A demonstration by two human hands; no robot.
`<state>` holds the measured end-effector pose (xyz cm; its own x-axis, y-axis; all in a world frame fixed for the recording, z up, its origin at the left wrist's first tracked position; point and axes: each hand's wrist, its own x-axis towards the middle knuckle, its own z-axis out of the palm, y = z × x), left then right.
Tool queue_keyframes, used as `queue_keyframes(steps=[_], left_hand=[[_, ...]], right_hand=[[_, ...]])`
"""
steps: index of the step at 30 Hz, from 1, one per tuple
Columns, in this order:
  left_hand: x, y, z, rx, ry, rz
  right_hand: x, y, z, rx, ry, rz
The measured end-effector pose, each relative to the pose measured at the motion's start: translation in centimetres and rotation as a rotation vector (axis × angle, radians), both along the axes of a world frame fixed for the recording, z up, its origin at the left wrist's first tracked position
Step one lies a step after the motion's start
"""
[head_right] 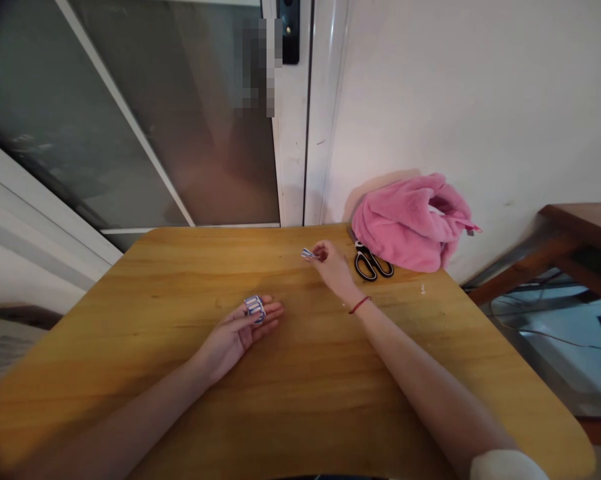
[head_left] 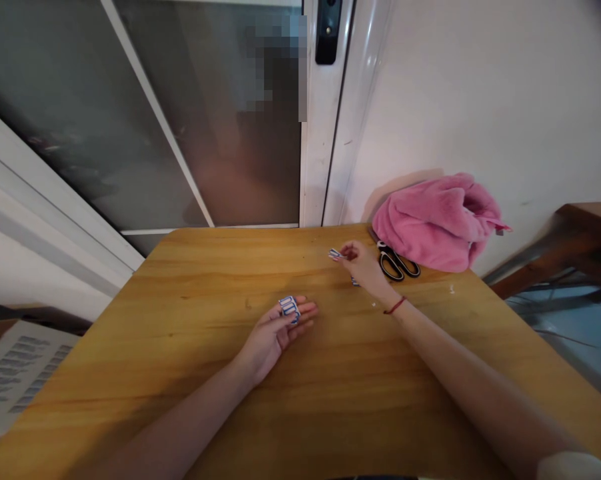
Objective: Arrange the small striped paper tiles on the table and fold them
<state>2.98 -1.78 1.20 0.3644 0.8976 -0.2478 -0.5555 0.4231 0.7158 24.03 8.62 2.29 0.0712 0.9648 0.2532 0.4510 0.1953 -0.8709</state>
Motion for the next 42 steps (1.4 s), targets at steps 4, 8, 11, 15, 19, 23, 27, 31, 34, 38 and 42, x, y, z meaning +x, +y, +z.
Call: queue_keyframes(steps=[4, 8, 11, 15, 19, 23, 27, 31, 34, 38, 42], left_hand=[[0.0, 0.4, -0.3, -0.055, -0.089, 0.111], [0.4, 0.3, -0.5, -0.004, -0.077, 0.150], [0.6, 0.1, -0.7, 0.028, -0.034, 0.163], [0.6, 0.0, -0.6, 0.067, -0.024, 0.167], [0.5, -0.3, -0.3, 0.142, 0.030, 0.105], [0.5, -0.4, -0.2, 0.153, 0.104, 0.098], [0.0, 0.2, -0.4, 0.100, 0.032, 0.192], [-0.3, 0.9, -0.5, -0.007, -0.011, 0.315], [0.0, 0.8, -0.3, 0.010, 0.047, 0.300], [0.3, 0.3, -0.1, 0.068, 0.113, 0.261], [0.2, 0.2, -0.2, 0.096, 0.107, 0.255]], right_hand=[[-5.9, -4.6, 0.4, -0.286, 0.605, 0.216], [-9.2, -8.3, -0.7, -0.258, 0.607, 0.154], [-9.8, -9.2, -1.6, -0.226, 0.567, 0.130], [-10.0, -9.2, -2.2, -0.244, 0.544, 0.141], [-9.7, -9.0, -2.1, -0.286, 0.507, 0.138], [-9.6, -9.4, -1.8, -0.325, 0.424, 0.151], [-9.2, -8.8, -0.8, -0.197, 0.266, 0.283], [-4.7, -4.6, 0.9, -0.079, 0.016, 0.271], [0.8, -0.7, 1.4, 0.029, -0.297, -0.124], [5.9, 1.4, 0.7, -0.052, -0.779, -0.344], [6.4, 1.3, -0.5, -0.117, -0.878, -0.313]])
